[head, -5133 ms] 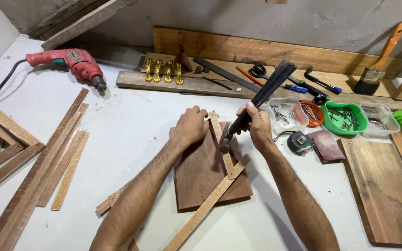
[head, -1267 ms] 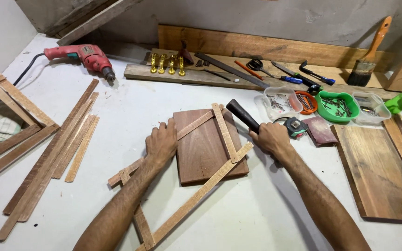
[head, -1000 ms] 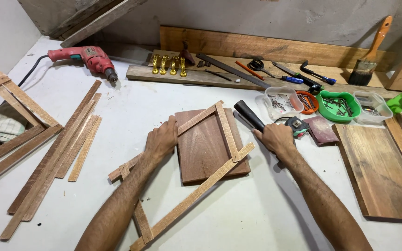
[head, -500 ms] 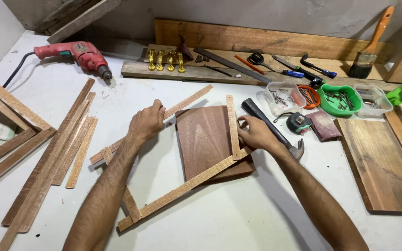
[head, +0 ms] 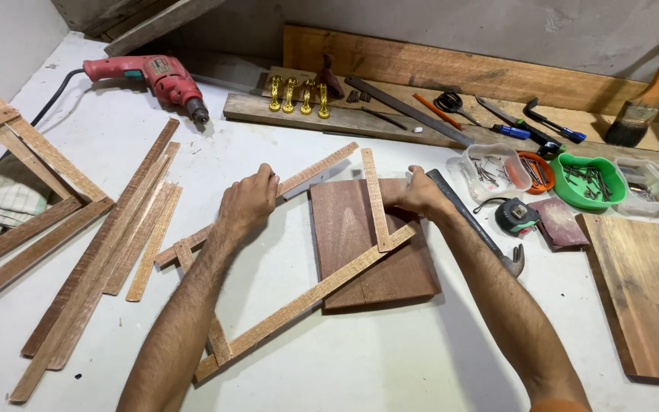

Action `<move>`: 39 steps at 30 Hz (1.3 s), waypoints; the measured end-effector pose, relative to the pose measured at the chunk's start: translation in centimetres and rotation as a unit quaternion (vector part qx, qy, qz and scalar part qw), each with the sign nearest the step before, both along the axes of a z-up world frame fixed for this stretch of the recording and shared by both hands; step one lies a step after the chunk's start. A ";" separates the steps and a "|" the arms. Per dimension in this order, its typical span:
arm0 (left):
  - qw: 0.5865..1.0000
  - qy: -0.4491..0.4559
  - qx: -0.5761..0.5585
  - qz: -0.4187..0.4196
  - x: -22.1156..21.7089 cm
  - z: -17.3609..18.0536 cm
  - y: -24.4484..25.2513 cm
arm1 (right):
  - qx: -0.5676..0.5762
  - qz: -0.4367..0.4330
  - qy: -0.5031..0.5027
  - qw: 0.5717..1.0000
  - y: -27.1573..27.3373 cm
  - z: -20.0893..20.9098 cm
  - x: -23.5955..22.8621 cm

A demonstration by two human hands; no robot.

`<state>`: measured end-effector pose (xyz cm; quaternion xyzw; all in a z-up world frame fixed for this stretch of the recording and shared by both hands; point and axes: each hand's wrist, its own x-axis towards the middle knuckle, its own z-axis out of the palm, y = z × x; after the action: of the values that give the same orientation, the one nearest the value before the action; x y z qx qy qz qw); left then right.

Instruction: The person assembles a small wooden frame on a workbench. They measure and mark a wooden strip with a steel ruler and pencil, position the strip against the frame, and hammer nails to fasten the joints, repositioning the frame to work on different sides.

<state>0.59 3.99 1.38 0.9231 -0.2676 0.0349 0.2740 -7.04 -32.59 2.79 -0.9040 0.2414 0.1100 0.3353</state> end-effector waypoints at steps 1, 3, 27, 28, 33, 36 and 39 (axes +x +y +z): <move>1.000 0.000 0.000 0.001 -0.1 0.0 -0.1 | 0.000 0.001 0.000 1.000 -0.2 -0.1 0.1; 1.000 0.003 0.003 -0.007 -0.3 0.1 -0.4 | 0.059 -0.018 -0.001 0.998 -0.6 -0.2 0.2; 0.983 0.102 -0.154 -0.014 -5.5 -4.1 -10.4 | -0.174 0.195 -0.006 0.965 0.2 1.0 -2.0; 0.982 0.104 -0.155 -0.016 -5.4 -4.0 -10.8 | -0.174 0.193 -0.004 0.966 0.0 1.6 -2.6; 0.993 -0.010 -0.097 -0.067 -4.5 -2.1 -10.6 | -0.224 0.136 -0.015 0.965 -0.9 2.9 -4.8; 0.960 -0.271 0.002 0.078 -2.5 -2.0 -6.7 | -0.199 0.118 -0.065 0.971 0.5 4.8 -7.3; 0.971 -0.199 0.074 0.114 -1.4 -2.4 -3.5 | -0.126 0.188 -0.017 0.974 3.1 5.2 -9.4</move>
<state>-0.85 0.51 -1.01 0.9397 -0.2120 0.2287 0.1407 -16.44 -29.50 8.04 -0.9699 0.0736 0.1243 0.1961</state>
